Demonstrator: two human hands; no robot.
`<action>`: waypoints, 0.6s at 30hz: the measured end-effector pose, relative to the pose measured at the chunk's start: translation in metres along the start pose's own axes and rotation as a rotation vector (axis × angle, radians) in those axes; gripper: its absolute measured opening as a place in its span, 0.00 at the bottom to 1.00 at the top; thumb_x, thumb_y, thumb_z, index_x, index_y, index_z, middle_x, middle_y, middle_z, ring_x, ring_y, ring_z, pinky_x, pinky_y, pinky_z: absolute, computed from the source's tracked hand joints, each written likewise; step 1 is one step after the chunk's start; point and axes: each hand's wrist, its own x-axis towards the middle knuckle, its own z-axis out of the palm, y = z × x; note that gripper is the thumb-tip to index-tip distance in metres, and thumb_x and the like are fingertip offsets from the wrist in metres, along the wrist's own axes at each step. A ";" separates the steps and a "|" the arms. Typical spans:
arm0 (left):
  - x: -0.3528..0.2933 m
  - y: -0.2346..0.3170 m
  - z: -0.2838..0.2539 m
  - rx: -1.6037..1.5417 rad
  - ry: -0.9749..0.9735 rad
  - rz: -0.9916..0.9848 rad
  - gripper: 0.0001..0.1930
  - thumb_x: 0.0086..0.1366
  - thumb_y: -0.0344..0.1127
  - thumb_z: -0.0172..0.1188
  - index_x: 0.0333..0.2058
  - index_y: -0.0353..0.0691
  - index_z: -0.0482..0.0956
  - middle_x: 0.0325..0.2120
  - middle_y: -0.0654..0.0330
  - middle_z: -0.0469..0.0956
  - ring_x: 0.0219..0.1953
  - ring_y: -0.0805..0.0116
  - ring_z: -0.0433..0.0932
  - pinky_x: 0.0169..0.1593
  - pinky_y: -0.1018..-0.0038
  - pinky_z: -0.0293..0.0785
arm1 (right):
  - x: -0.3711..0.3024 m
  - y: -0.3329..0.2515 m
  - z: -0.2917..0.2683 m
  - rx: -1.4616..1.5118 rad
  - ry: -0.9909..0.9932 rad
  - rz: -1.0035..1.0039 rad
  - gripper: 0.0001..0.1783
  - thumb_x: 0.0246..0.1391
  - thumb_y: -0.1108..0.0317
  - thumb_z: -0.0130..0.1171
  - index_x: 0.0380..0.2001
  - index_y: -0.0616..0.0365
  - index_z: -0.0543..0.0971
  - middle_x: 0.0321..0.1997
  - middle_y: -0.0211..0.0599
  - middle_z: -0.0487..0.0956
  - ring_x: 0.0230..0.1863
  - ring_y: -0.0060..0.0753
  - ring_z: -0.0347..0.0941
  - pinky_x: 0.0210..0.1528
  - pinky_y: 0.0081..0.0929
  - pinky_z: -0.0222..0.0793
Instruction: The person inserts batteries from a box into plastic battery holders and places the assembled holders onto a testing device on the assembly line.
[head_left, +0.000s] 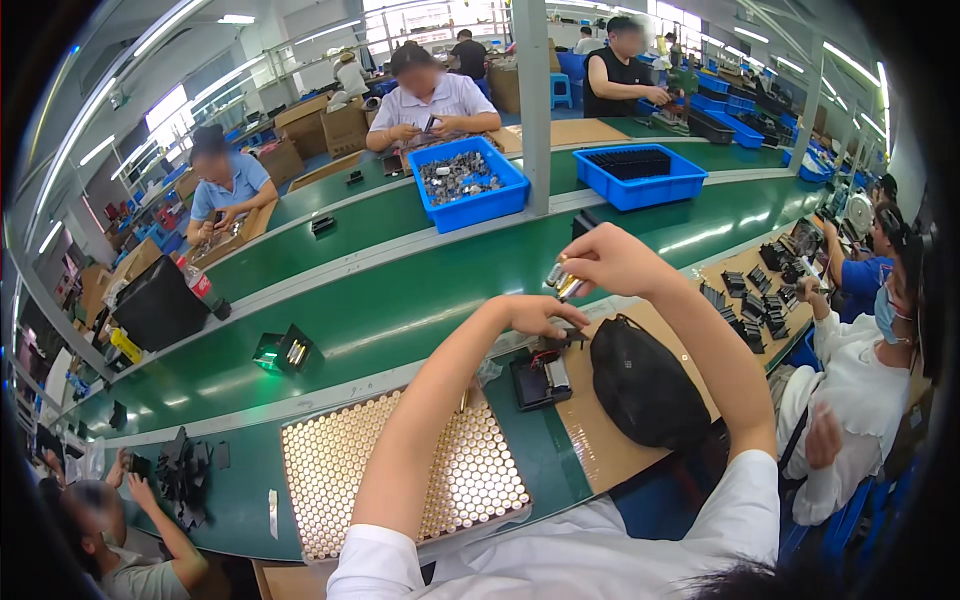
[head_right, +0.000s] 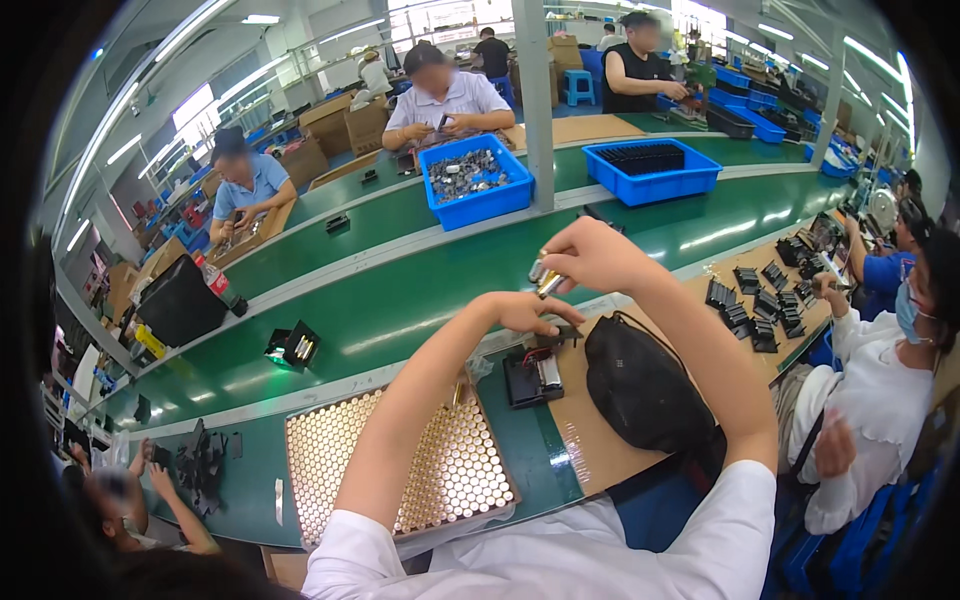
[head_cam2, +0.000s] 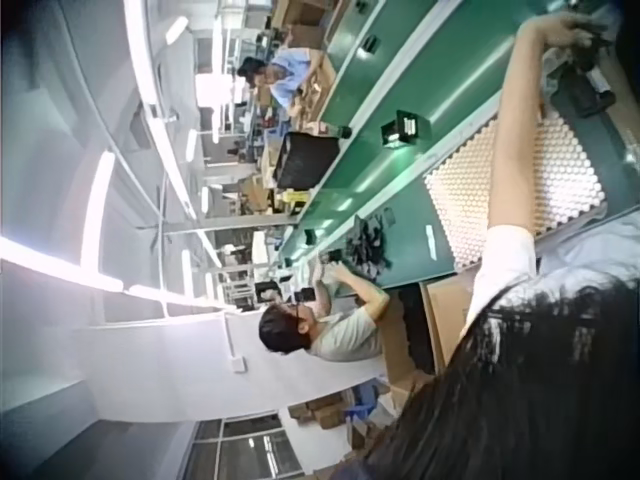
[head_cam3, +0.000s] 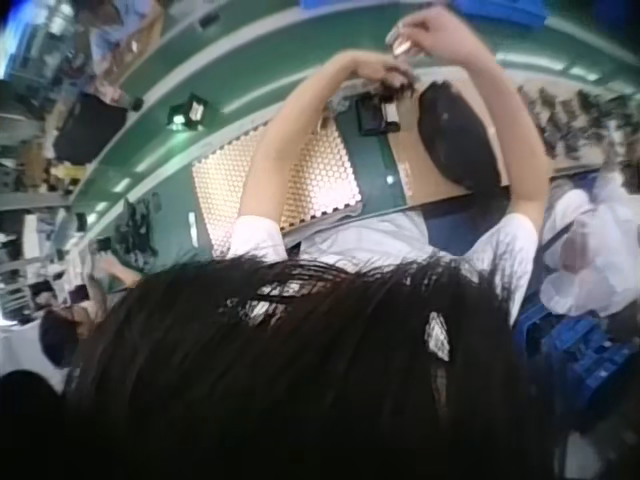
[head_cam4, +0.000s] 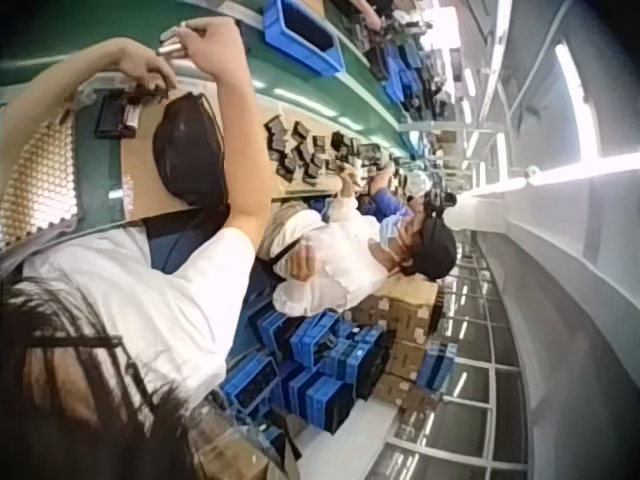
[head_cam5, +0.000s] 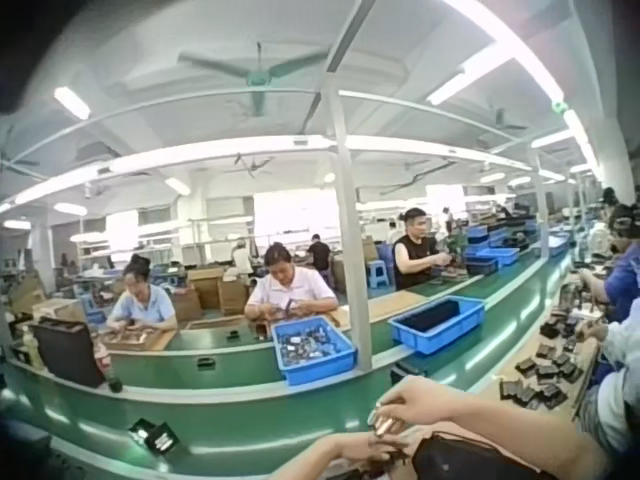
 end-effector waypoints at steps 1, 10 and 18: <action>0.001 0.003 -0.003 -0.032 -0.116 -0.077 0.28 0.67 0.26 0.60 0.66 0.47 0.73 0.57 0.62 0.80 0.59 0.65 0.76 0.62 0.67 0.73 | -0.003 0.005 -0.004 0.239 0.014 0.140 0.11 0.62 0.75 0.59 0.41 0.72 0.85 0.33 0.40 0.86 0.27 0.22 0.79 0.31 0.17 0.78; -0.026 0.017 -0.006 0.013 -0.151 -0.272 0.16 0.68 0.31 0.64 0.54 0.40 0.80 0.44 0.62 0.84 0.44 0.68 0.80 0.54 0.70 0.74 | 0.010 0.060 0.011 0.439 0.040 0.192 0.12 0.65 0.74 0.58 0.44 0.74 0.84 0.35 0.42 0.86 0.29 0.22 0.80 0.32 0.15 0.80; -0.088 -0.013 -0.040 -0.053 0.235 -0.467 0.10 0.69 0.31 0.63 0.46 0.36 0.77 0.39 0.56 0.82 0.45 0.64 0.82 0.53 0.66 0.80 | 0.041 0.059 0.026 0.504 0.073 0.180 0.14 0.66 0.69 0.59 0.41 0.73 0.85 0.33 0.40 0.85 0.26 0.21 0.79 0.30 0.16 0.79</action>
